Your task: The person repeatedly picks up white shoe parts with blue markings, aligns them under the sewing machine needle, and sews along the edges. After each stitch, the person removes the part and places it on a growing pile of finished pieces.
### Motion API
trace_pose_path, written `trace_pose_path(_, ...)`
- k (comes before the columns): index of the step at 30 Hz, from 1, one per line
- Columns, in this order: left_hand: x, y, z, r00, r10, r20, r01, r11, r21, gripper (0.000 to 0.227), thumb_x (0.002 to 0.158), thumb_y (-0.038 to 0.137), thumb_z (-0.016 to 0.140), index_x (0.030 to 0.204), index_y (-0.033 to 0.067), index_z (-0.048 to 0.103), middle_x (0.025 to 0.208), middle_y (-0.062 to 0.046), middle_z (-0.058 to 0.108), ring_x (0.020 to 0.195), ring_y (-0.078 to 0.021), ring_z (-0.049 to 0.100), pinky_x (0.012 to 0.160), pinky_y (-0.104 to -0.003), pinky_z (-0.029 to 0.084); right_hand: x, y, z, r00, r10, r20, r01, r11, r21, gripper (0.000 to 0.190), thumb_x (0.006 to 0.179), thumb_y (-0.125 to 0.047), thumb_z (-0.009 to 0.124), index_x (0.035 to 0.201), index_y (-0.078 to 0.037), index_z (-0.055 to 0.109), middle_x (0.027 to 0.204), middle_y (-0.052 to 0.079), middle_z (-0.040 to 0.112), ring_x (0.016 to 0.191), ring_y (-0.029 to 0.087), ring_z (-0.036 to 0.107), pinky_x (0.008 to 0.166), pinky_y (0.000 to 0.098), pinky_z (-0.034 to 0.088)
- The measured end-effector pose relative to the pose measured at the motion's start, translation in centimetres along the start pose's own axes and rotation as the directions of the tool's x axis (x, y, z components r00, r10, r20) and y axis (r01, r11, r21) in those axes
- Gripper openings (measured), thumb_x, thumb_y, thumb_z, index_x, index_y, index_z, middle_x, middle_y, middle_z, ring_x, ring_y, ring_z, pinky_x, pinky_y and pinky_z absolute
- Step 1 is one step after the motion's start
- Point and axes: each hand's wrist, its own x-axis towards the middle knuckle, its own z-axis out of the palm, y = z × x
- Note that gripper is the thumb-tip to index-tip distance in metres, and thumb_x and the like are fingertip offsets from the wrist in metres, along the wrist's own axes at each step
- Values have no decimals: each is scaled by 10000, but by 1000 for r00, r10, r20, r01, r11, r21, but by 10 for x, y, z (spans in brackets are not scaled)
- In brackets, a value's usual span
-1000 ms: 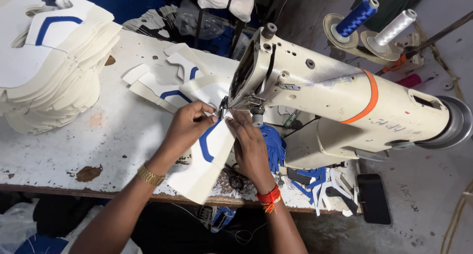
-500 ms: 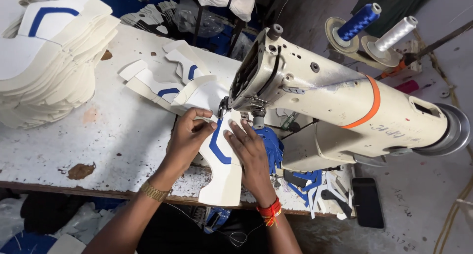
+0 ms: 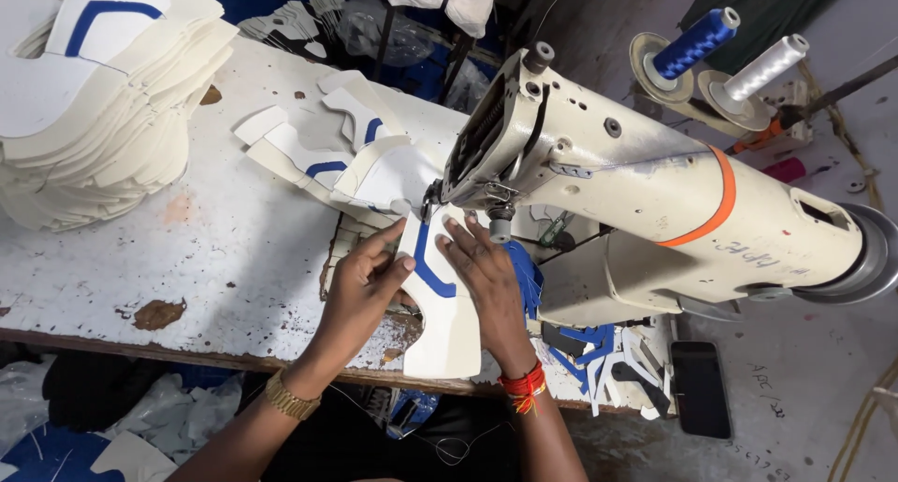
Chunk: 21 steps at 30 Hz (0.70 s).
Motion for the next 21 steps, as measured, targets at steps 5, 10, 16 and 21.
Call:
trace_pose_path(5,4,-8,6,998,49,-27,-51,996,-71,582,965,119,629,1508,13,451,928,-91,741,729,-71,678,603,-236,618,2,7,1,999,37,35,-36,999,-21,537,952,-199,604,1487,-158,566,1598,56,493,1536,296,388,1166,443,371)
trace_pose_path(10,17,-12,8,991,107,-76,-115,987,-112,536,996,97,618,1501,-16,477,890,-57,697,725,-58,640,613,-225,600,11,11,3,997,62,45,-63,998,8,562,934,-178,610,1494,-152,556,1594,64,496,1515,298,410,1092,409,412)
trace_pose_path(16,31,-4,12,993,45,-107,-56,994,-98,530,981,69,607,1495,5,493,784,-24,631,589,-58,612,548,-218,578,20,10,0,965,235,116,-239,971,24,628,874,-154,652,1495,-170,563,1522,93,563,1087,316,610,961,398,456)
trace_pose_path(21,45,-4,7,996,36,-77,-38,999,-24,522,979,68,599,1484,28,471,745,-21,641,543,-50,624,497,-215,553,25,6,0,968,229,102,-231,973,4,665,829,-183,710,1467,-118,534,1389,147,605,1024,357,620,928,459,452)
